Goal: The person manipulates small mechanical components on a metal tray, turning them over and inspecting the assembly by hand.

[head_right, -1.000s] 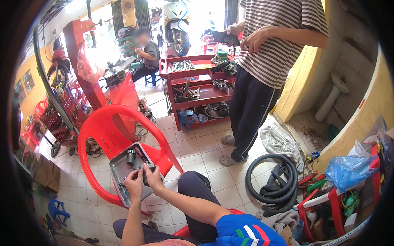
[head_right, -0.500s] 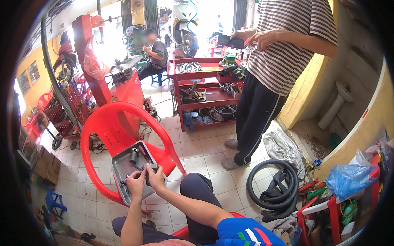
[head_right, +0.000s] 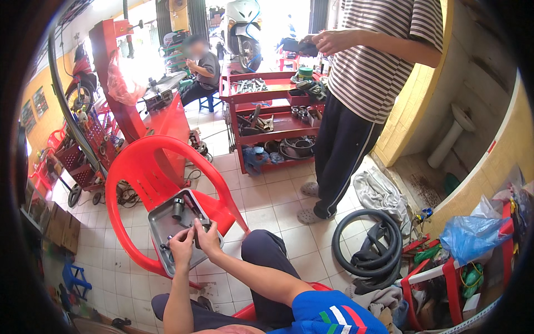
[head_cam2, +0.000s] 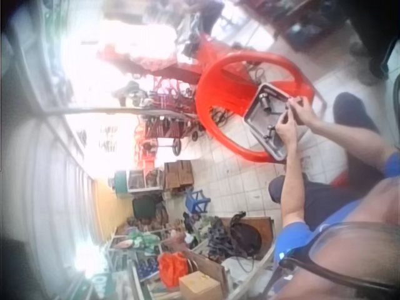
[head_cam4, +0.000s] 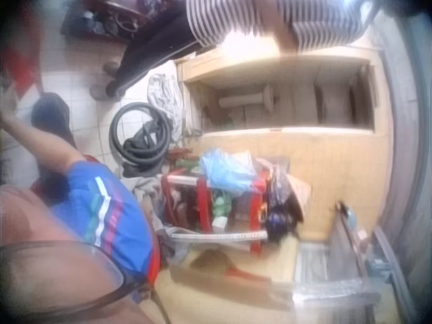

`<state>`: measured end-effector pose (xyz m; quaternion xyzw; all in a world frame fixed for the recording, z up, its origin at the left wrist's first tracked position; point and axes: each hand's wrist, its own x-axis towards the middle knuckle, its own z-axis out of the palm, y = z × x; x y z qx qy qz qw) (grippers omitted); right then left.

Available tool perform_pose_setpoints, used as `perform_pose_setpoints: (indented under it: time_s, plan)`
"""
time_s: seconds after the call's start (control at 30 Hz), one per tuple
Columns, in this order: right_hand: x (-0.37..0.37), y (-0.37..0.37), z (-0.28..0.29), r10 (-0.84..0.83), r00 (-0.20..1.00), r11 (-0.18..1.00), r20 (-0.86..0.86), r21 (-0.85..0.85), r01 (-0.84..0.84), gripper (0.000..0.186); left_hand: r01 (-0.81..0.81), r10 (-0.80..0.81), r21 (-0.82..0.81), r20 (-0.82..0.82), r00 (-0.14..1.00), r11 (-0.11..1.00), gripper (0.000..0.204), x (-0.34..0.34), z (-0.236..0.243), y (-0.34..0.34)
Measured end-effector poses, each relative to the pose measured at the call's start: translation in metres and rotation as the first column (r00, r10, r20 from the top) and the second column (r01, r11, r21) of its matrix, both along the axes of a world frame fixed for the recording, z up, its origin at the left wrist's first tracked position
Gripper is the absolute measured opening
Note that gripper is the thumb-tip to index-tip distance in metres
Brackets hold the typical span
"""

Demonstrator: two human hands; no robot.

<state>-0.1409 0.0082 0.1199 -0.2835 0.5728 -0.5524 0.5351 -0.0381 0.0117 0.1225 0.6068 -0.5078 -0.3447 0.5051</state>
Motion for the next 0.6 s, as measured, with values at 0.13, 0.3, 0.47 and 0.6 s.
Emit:
perform_pose_setpoints:
  time_s: [0.13,0.3,0.47,0.6]
  plan:
    - [0.003,0.000,-0.004,-0.035,0.999,0.998,-0.026,-0.061,0.034,0.071,0.007,-0.008,-0.018,-0.036,0.999,1.000,0.025,0.001,-0.002,-0.002]
    - [0.005,-0.001,-0.011,-0.049,0.997,0.994,-0.063,-0.104,0.042,0.068,-0.027,0.027,-0.047,-0.008,1.000,0.999,0.022,-0.001,0.001,0.000]
    - [0.007,-0.002,-0.017,-0.052,0.993,0.995,-0.103,-0.095,0.042,0.066,-0.020,0.013,-0.094,-0.069,0.998,0.995,0.020,-0.002,0.001,0.000]
    - [0.009,-0.001,-0.012,-0.047,0.993,0.995,-0.109,-0.094,0.037,0.067,-0.032,0.023,-0.021,-0.319,0.947,0.999,0.019,0.002,-0.010,-0.006]
